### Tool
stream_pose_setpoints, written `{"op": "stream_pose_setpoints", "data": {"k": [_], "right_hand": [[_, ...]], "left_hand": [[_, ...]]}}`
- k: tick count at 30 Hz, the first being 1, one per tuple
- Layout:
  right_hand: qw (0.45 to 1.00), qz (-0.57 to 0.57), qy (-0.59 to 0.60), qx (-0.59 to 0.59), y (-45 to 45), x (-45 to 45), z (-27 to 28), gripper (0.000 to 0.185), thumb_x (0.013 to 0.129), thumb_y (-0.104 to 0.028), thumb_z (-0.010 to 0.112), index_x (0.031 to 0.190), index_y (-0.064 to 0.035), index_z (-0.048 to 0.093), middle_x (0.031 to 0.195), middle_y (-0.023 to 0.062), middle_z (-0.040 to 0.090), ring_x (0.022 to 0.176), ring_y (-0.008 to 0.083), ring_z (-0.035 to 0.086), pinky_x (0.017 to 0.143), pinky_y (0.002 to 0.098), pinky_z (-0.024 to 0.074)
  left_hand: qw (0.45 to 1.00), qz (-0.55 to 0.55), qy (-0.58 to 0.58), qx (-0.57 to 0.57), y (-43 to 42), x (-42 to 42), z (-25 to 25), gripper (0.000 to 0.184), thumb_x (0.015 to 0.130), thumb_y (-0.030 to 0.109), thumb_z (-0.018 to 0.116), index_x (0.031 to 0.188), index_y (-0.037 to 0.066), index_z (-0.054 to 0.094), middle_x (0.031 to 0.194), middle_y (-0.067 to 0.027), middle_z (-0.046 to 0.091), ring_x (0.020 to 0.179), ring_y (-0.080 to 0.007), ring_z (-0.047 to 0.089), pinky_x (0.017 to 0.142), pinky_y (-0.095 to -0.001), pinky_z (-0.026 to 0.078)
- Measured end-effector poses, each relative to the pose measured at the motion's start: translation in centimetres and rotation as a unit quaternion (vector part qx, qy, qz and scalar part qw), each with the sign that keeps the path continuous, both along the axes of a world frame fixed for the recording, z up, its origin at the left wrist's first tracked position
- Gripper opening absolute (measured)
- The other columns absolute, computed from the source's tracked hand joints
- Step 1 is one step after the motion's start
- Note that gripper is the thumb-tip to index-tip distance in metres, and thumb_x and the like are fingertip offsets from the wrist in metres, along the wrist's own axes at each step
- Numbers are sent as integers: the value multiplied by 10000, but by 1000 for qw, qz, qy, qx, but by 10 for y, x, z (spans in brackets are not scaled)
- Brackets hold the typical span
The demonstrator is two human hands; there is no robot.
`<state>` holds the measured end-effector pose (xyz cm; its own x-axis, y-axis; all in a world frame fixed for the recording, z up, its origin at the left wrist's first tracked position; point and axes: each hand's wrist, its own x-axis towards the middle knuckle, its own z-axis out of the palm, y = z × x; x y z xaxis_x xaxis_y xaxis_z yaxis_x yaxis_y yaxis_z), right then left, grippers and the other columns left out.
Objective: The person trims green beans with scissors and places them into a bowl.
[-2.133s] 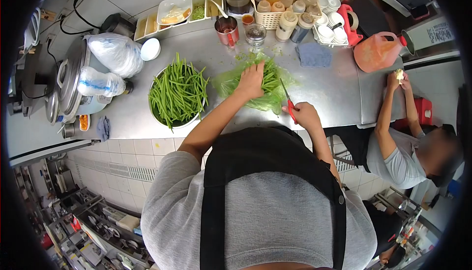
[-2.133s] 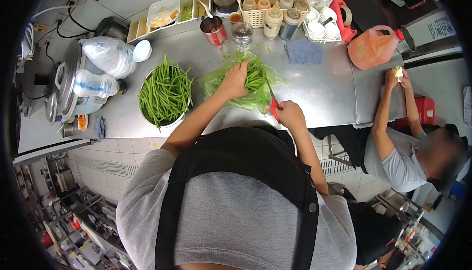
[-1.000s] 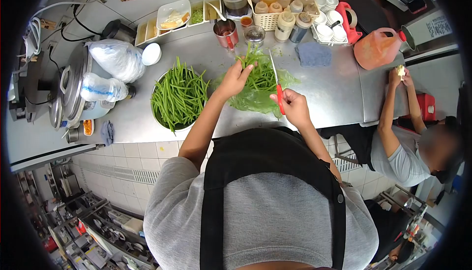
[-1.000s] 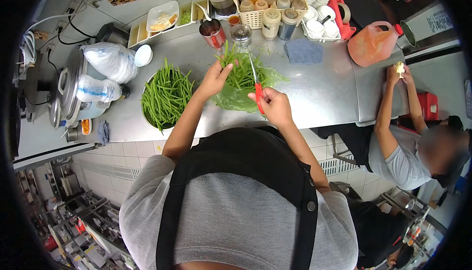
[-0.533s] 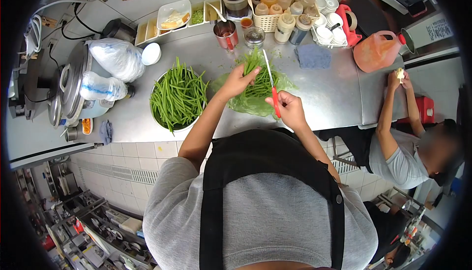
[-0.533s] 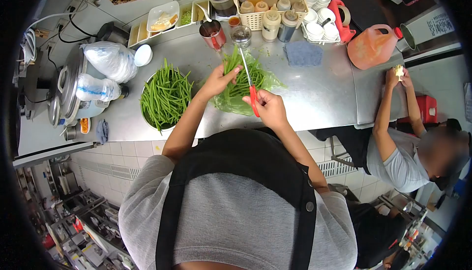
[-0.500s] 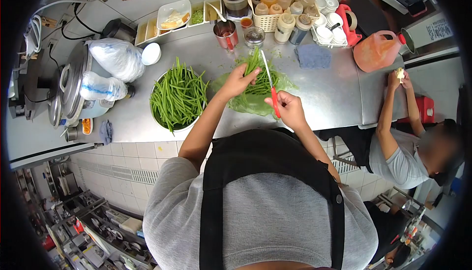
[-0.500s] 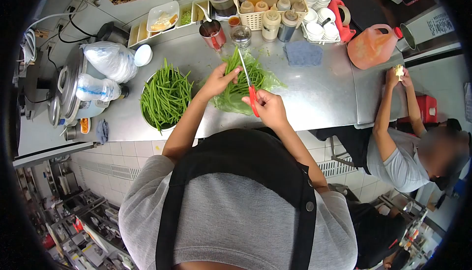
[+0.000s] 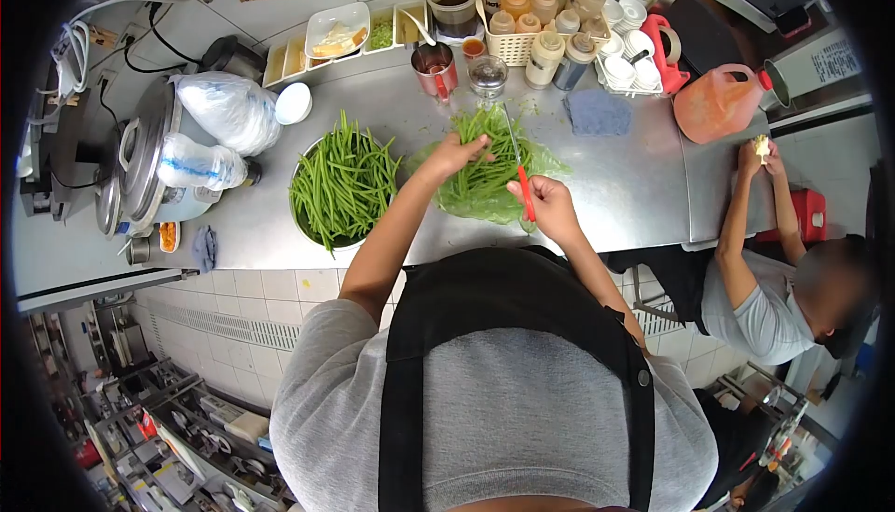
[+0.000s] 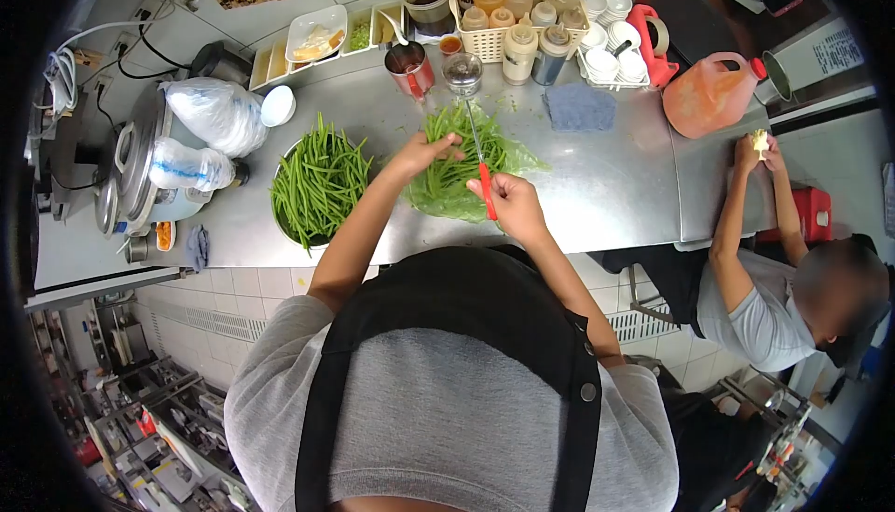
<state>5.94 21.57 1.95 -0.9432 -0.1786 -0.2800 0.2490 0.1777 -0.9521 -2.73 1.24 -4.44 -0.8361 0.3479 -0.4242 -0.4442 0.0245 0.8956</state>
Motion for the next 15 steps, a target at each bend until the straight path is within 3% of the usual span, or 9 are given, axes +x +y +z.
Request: {"op": "stream_pose_setpoints", "data": {"k": [3,5,9,12,15], "right_hand": [[1000,-6,-5,10,3,1,-6,462,819,-317,687,531,-63,430,475,-13,440,432,59,425,416,237,338],[1000,-10,2,14,4,1,-10,464,818,-320,688,530,-63,428,475,-12,442,430,60,429,414,238,339],[1000,-7,-3,10,2,1,-9,469,818,-332,685,531,-64,429,473,-10,444,428,63,435,415,239,348],[1000,-5,-8,4,1,0,-8,469,820,-335,682,531,-64,431,473,-9,445,429,64,437,417,241,355],[1000,-3,-8,12,2,-1,-10,465,821,-330,682,533,-62,433,475,-9,446,431,65,440,418,242,358]], "left_hand": [[998,56,10,13,9,11,11,377,936,305,503,1189,28,462,861,-139,657,743,-172,647,603,-273,468],[993,103,-8,63,11,14,24,365,931,273,516,1194,31,445,817,-113,646,648,-155,618,554,-239,459],[994,82,40,55,8,8,21,391,929,276,521,1222,32,437,795,-84,635,567,-122,555,530,-227,429],[993,101,39,50,6,8,21,333,920,263,538,1152,25,520,788,-57,626,515,-99,482,502,-210,385],[995,68,16,74,6,8,20,272,907,273,558,1024,32,606,780,-28,623,610,-98,501,548,-227,378]]}}
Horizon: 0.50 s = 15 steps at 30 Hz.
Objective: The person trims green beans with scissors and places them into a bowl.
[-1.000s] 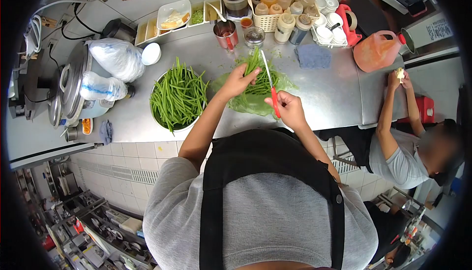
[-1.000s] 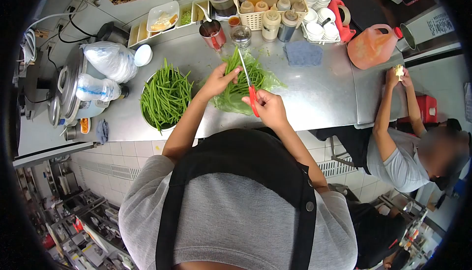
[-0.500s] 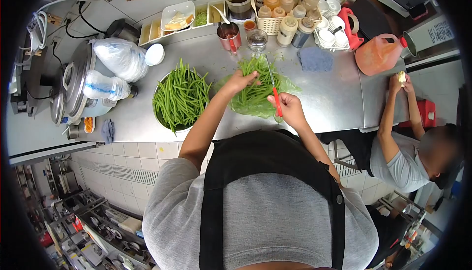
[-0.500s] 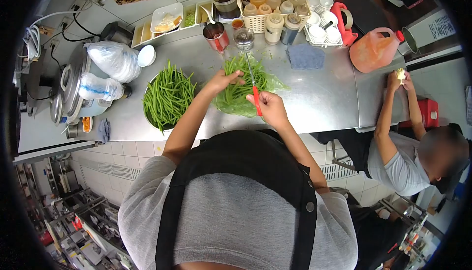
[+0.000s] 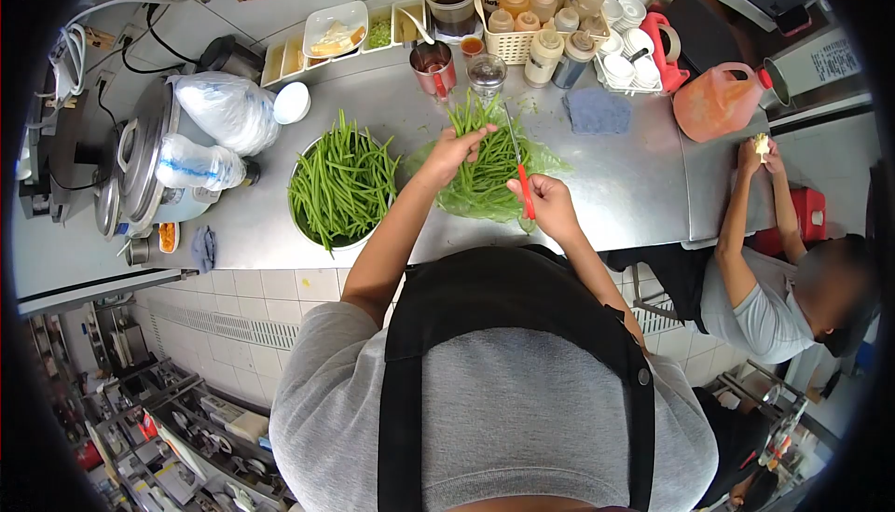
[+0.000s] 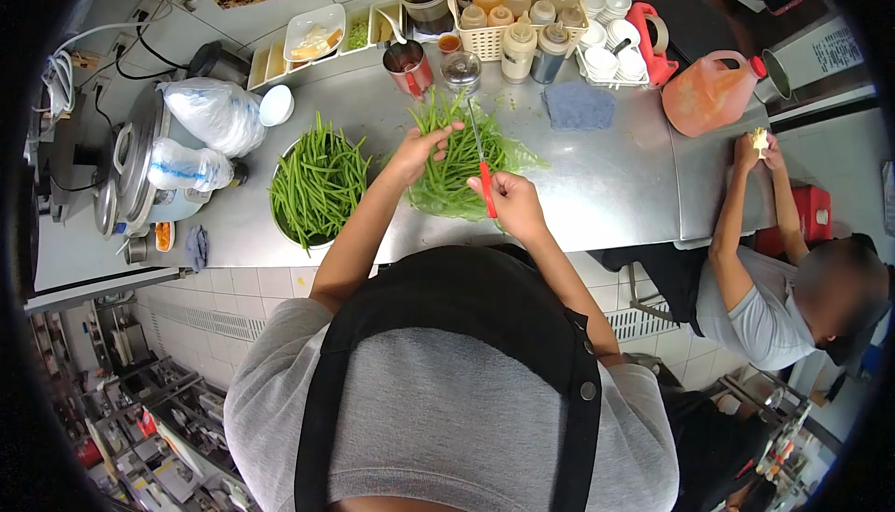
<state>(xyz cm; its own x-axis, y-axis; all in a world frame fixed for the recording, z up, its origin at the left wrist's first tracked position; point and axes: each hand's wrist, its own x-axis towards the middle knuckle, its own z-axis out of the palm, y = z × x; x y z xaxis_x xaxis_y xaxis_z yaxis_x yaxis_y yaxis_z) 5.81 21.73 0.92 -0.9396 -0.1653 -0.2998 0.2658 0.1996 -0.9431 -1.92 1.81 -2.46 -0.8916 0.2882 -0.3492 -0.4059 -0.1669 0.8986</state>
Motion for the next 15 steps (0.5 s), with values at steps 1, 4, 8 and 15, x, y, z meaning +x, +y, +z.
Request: {"op": "stream_pose_setpoints", "data": {"k": [1,4,8,15], "right_hand": [[1000,1,2,6,0,-1,-1,463,821,-326,683,534,-61,434,476,-9,447,432,65,442,418,243,359],[1000,2,2,-4,1,-1,0,456,821,-326,683,540,-61,441,479,-10,445,435,63,446,419,239,358],[1000,-2,-12,-14,2,-1,8,449,824,-331,678,547,-64,448,486,-13,446,437,61,448,422,233,363],[998,-34,-8,-60,10,-7,7,392,837,-323,665,597,-56,505,525,-18,482,437,56,452,427,213,376]], "left_hand": [[999,39,5,-6,5,2,1,266,907,285,556,977,37,622,768,-20,619,680,-102,513,608,-237,390],[998,61,18,-13,5,5,1,285,911,327,544,957,56,621,767,-20,602,800,-132,540,745,-283,398],[996,50,39,-61,3,7,1,309,930,374,497,929,77,584,750,-36,578,940,-194,578,876,-347,385],[998,0,40,41,26,54,16,353,945,386,459,936,51,571,676,-27,554,875,-187,606,872,-353,424]]}}
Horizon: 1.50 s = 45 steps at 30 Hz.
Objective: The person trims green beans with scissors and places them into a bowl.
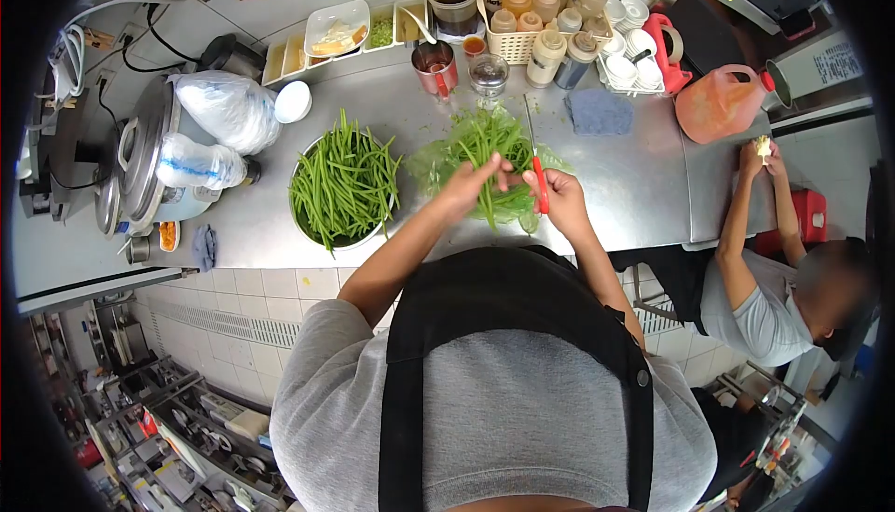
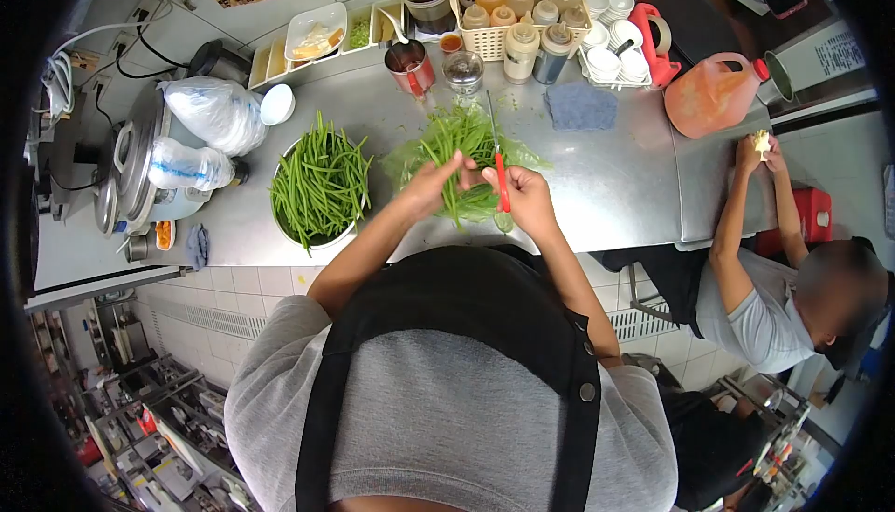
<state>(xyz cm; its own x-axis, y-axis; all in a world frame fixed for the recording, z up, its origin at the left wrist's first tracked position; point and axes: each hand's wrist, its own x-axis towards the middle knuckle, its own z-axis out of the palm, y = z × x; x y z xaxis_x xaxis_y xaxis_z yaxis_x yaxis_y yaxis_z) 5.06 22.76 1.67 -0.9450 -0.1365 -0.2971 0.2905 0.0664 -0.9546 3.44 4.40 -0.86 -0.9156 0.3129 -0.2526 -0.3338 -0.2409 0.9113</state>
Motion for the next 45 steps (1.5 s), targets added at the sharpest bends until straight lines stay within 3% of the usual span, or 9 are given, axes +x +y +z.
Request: {"op": "stream_pose_setpoints", "data": {"k": [2,8,12,17,29,35,37,41,45], "right_hand": [[1000,-2,-1,-16,3,0,1,381,838,-323,663,612,-51,520,534,-16,492,438,54,455,427,210,377],[1000,-9,-24,-6,16,5,-5,370,839,-326,660,629,-48,535,555,-11,511,437,51,460,422,202,372],[997,45,-50,-39,26,10,-8,399,852,-388,623,645,-56,544,561,0,521,451,66,486,434,213,381],[982,154,-80,-70,32,16,0,543,883,-556,463,673,-64,559,545,25,532,469,104,516,447,207,356],[988,87,-125,-14,13,17,-27,444,853,-448,597,630,-69,542,521,12,518,442,85,480,448,208,368],[988,90,-123,-39,18,18,-12,485,847,-491,581,601,-76,532,516,10,507,414,76,460,414,201,339],[982,103,-142,-71,18,17,-7,501,845,-512,571,601,-77,533,512,11,504,408,73,454,405,199,328],[976,128,-174,-42,13,14,-16,520,842,-538,557,594,-82,526,498,5,487,400,66,439,389,195,307],[982,102,-156,-13,9,14,-31,530,835,-552,558,588,-85,515,490,0,472,392,62,412,381,196,283]], "left_hand": [[983,-47,-167,65,10,25,3,383,951,391,440,994,32,565,674,-21,543,789,-181,616,780,-311,480],[978,-150,-132,54,6,47,-26,400,962,369,424,1093,2,516,644,24,401,565,-107,441,613,-277,443],[988,-56,-139,42,-10,17,-4,420,952,396,443,1039,4,563,587,57,323,488,-69,326,458,-235,294],[997,-25,-71,-18,-32,-16,12,400,948,391,453,1022,13,562,582,68,305,481,-56,304,452,-227,268],[976,-131,-92,-151,-51,-30,19,387,891,400,554,923,19,619,528,90,286,438,-34,244,419,-217,199],[960,-124,0,-251,-54,-34,10,399,895,429,533,913,48,651,518,80,313,440,-41,275,425,-228,234],[942,-152,26,-299,-54,-36,8,384,883,439,532,873,87,686,564,22,458,535,-96,426,525,-259,368],[933,-169,60,-311,-49,-35,8,369,893,423,532,920,87,683,545,50,375,500,-74,371,489,-241,333],[921,-192,79,-330,-51,-37,8,361,882,410,543,903,82,692,631,5,517,591,-107,462,595,-270,403]]}}
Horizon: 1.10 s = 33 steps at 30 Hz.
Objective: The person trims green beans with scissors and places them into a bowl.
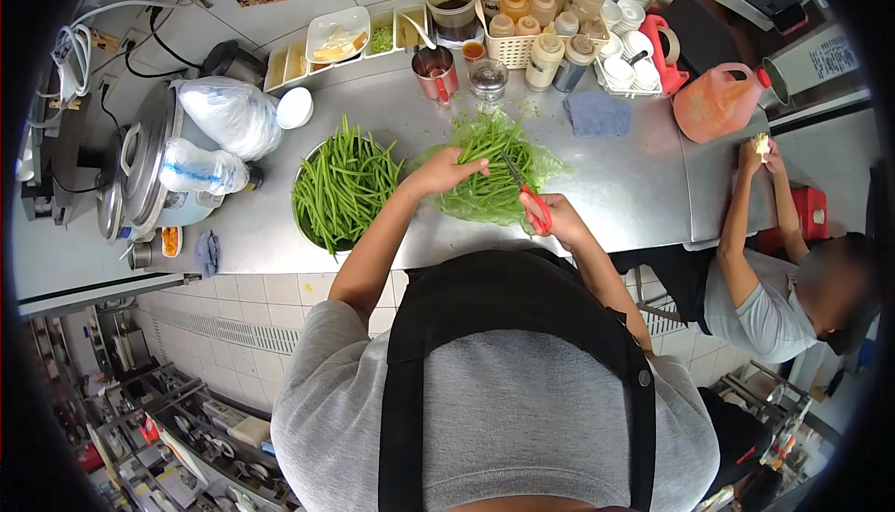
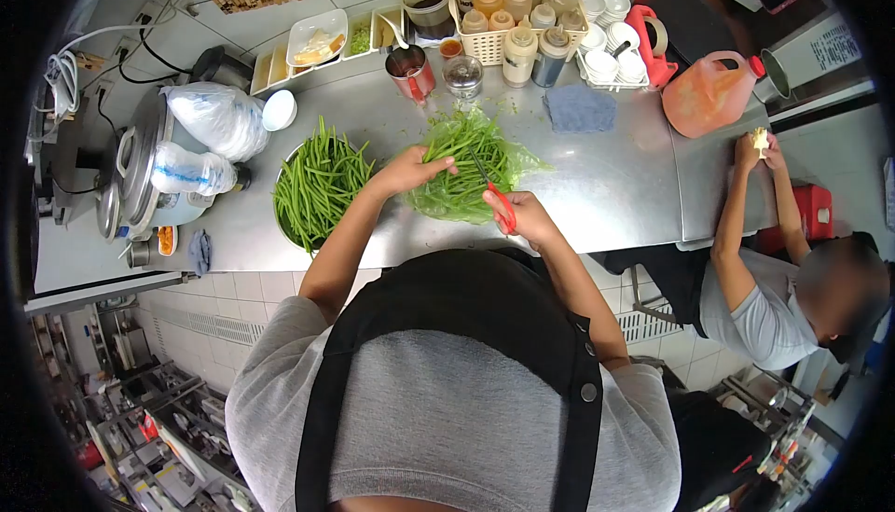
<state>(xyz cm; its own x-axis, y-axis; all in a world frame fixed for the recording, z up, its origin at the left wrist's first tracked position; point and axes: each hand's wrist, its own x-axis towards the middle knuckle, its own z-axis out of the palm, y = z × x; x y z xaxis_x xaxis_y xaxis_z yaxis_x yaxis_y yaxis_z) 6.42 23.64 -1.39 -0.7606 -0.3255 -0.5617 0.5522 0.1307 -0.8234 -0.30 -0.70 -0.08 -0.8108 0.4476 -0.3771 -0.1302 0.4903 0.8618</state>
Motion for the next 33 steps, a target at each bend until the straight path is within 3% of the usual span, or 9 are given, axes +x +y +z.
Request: {"op": "stream_pose_setpoints", "data": {"k": [1,7,11,16,22,33], "right_hand": [[1000,0,0,1,1,0,0,530,835,-552,558,588,-85,515,490,0,472,392,62,412,381,196,283],[994,-29,-54,-86,12,-6,18,477,821,-497,618,583,-98,508,498,3,483,404,65,418,387,199,295],[998,-3,-39,-49,10,-9,7,490,818,-517,607,584,-98,511,504,5,496,414,69,438,394,186,304],[1000,0,-2,22,12,-9,4,498,814,-531,604,592,-93,518,510,7,501,419,73,452,402,192,317],[1000,-4,8,-19,12,-8,8,464,801,-481,651,598,-84,522,530,7,512,432,80,480,434,209,371],[998,-9,41,54,13,-6,-4,426,786,-414,696,622,-42,570,517,-5,495,438,61,474,429,209,412]], "left_hand": [[1000,1,-3,-3,-1,-1,1,359,875,410,547,891,82,694,678,-19,585,641,-125,511,653,-284,425],[998,-49,17,-30,-8,-8,-12,375,862,429,552,892,84,695,802,-73,652,743,-172,568,738,-292,444],[995,-76,56,-14,-8,-9,-22,370,881,401,555,892,55,685,742,-20,610,642,-116,497,637,-280,432],[999,-41,-1,-25,-7,-12,-21,368,883,408,550,907,69,689,638,-3,532,582,-108,468,585,-268,413],[995,-13,-80,-63,0,-17,-13,389,854,475,543,879,125,713,588,-23,500,571,-144,478,581,-298,410],[998,-21,-15,-56,0,-26,-45,388,834,480,556,851,125,713,610,-53,524,603,-170,516,596,-312,417]]}}
